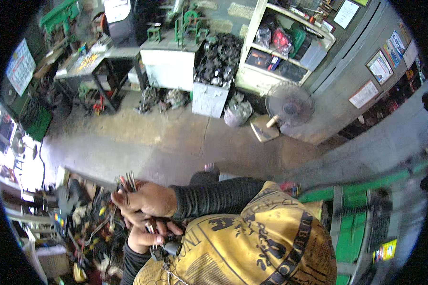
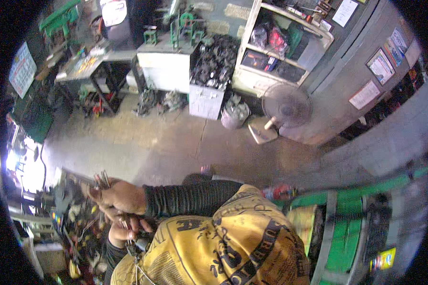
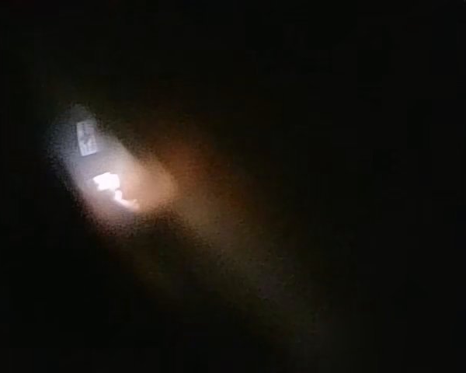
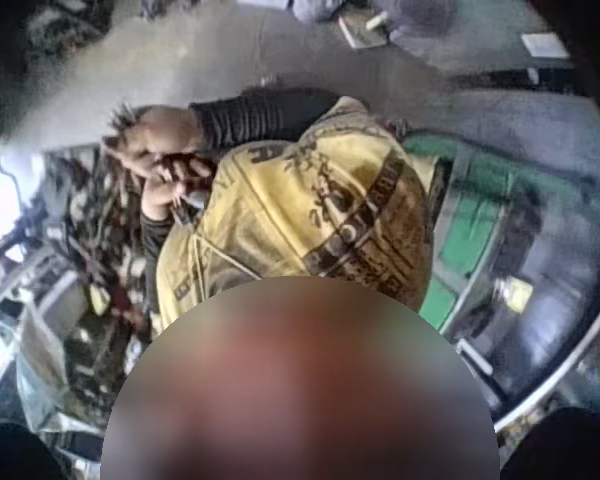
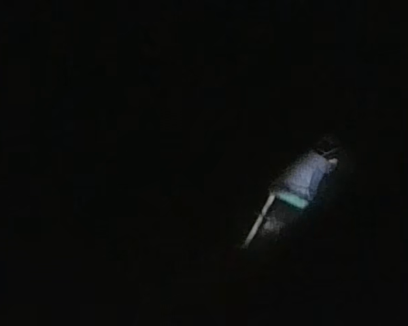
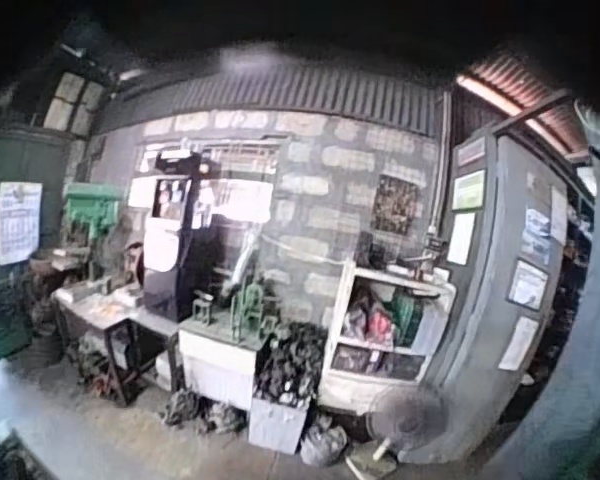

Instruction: The person repairs an electrical wiring harness by stripping wire ends, twisting them together, and wrapping connections with copper wire and electrical tape. They handle multiple wires and connectors, using pliers and a soldering iron to secure and insulate the joints.

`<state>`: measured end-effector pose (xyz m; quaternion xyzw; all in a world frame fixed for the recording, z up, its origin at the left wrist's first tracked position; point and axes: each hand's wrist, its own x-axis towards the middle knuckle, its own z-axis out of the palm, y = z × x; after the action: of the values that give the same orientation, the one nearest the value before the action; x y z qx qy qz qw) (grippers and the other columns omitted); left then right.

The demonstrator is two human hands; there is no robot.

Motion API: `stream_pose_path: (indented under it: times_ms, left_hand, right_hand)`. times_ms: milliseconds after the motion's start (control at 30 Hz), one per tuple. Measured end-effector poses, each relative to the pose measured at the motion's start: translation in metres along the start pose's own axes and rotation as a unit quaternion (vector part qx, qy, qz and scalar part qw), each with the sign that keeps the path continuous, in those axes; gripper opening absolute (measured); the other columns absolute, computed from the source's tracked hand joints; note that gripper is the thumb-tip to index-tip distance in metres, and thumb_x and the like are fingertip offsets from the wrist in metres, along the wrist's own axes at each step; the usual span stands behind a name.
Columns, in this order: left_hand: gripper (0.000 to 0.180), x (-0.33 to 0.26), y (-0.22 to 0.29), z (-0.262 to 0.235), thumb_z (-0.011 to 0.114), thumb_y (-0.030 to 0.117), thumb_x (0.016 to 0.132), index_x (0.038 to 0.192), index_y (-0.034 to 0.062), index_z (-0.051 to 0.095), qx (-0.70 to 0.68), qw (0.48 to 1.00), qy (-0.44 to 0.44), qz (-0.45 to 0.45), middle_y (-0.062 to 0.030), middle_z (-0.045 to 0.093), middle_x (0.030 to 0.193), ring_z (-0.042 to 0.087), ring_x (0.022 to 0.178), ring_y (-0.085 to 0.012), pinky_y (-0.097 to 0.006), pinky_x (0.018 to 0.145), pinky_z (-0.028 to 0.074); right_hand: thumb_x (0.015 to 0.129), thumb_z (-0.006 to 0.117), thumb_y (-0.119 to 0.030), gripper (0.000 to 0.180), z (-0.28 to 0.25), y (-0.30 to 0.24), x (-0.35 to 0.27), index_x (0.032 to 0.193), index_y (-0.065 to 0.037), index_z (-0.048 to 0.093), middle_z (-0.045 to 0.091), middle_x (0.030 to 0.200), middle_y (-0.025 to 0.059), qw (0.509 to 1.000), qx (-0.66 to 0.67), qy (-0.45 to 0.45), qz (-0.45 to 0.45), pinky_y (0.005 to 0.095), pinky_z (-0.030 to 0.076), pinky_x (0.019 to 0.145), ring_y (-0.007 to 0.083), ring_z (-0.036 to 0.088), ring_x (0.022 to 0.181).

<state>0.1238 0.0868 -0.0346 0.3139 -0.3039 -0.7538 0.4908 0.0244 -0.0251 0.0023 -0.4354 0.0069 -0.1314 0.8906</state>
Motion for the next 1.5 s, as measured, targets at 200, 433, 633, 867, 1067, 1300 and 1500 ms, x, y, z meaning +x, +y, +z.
stream_pose_path:
  times_ms: [200, 433, 633, 867, 1067, 1300, 1500]
  left_hand:
    - [0.019, 0.22, 0.018, 0.03, 0.072, 0.008, 0.061, 0.066, 0.0031, 0.055, 0.023, 0.991, -0.113, 0.065, -0.0254, 0.065, 0.083, 0.061, 0.085, -0.0401, -0.051, 0.083, 0.043]
    - [0.014, 0.422, 0.091, 0.13, 0.068, 0.0, 0.077, 0.086, -0.0004, 0.057, 0.257, 0.94, -0.15, -0.165, -0.0068, 0.062, 0.087, 0.059, 0.087, -0.0166, -0.029, 0.078, 0.045]
    - [0.019, 0.542, 0.09, 0.156, 0.07, 0.009, 0.076, 0.091, 0.0016, 0.06, 0.419, 0.868, -0.252, -0.09, -0.0038, 0.063, 0.082, 0.055, 0.076, -0.0116, -0.028, 0.071, 0.045]
    - [0.026, 0.642, 0.101, 0.153, 0.065, 0.016, 0.083, 0.102, -0.0004, 0.059, 0.493, 0.834, -0.245, 0.012, -0.011, 0.065, 0.089, 0.06, 0.082, -0.0163, -0.031, 0.075, 0.046]
    - [0.023, 0.729, 0.134, 0.159, 0.059, 0.019, 0.089, 0.096, -0.0026, 0.057, 0.499, 0.805, -0.307, 0.093, -0.021, 0.062, 0.076, 0.061, 0.069, -0.0312, -0.037, 0.066, 0.046]
    - [0.022, 0.812, 0.134, 0.194, 0.056, 0.019, 0.091, 0.086, -0.0024, 0.055, 0.5, 0.78, -0.354, 0.129, -0.0223, 0.056, 0.07, 0.055, 0.064, -0.039, -0.042, 0.059, 0.042]
    - [0.021, 0.877, 0.109, 0.223, 0.051, 0.018, 0.094, 0.087, -0.0018, 0.055, 0.506, 0.802, -0.304, 0.092, -0.0145, 0.054, 0.067, 0.053, 0.063, -0.0272, -0.036, 0.061, 0.042]
  right_hand:
    - [0.094, 0.053, -0.036, 0.044, -0.17, -0.133, -0.035, 0.06, -0.009, 0.045, 0.041, 0.046, 0.002, 0.986, 0.111, -0.117, -0.038, 0.0274, 0.032, 0.035, 0.0124, 0.041, 0.037]
    - [0.097, 0.048, -0.03, 0.042, -0.281, -0.287, -0.145, 0.062, -0.008, 0.04, 0.035, 0.051, 0.0003, 0.984, 0.022, 0.048, -0.169, 0.0279, 0.029, 0.045, 0.011, 0.031, 0.043]
    - [0.098, 0.042, -0.032, 0.042, -0.318, -0.346, -0.2, 0.062, -0.011, 0.034, 0.027, 0.052, -0.0015, 0.931, 0.064, 0.246, -0.263, 0.0285, 0.03, 0.049, 0.011, 0.027, 0.042]
    - [0.097, 0.046, -0.028, 0.035, -0.394, -0.397, -0.183, 0.066, -0.012, 0.038, 0.027, 0.053, -0.0033, 0.861, 0.085, 0.33, -0.378, 0.0243, 0.023, 0.041, 0.0087, 0.024, 0.041]
    - [0.096, 0.046, -0.034, 0.042, -0.455, -0.454, -0.181, 0.062, -0.012, 0.034, 0.025, 0.051, -0.0027, 0.818, 0.058, 0.425, -0.383, 0.0242, 0.02, 0.04, 0.0087, 0.022, 0.042]
    - [0.098, 0.042, -0.036, 0.043, -0.507, -0.508, -0.216, 0.063, -0.013, 0.034, 0.027, 0.051, -0.0011, 0.817, 0.04, 0.443, -0.367, 0.0246, 0.023, 0.04, 0.0099, 0.026, 0.042]
    - [0.093, 0.055, -0.028, 0.025, -0.566, -0.555, -0.268, 0.085, -0.005, 0.054, 0.048, 0.066, 0.0008, 0.814, -0.222, 0.464, -0.269, 0.0248, 0.041, 0.058, 0.0124, 0.049, 0.061]
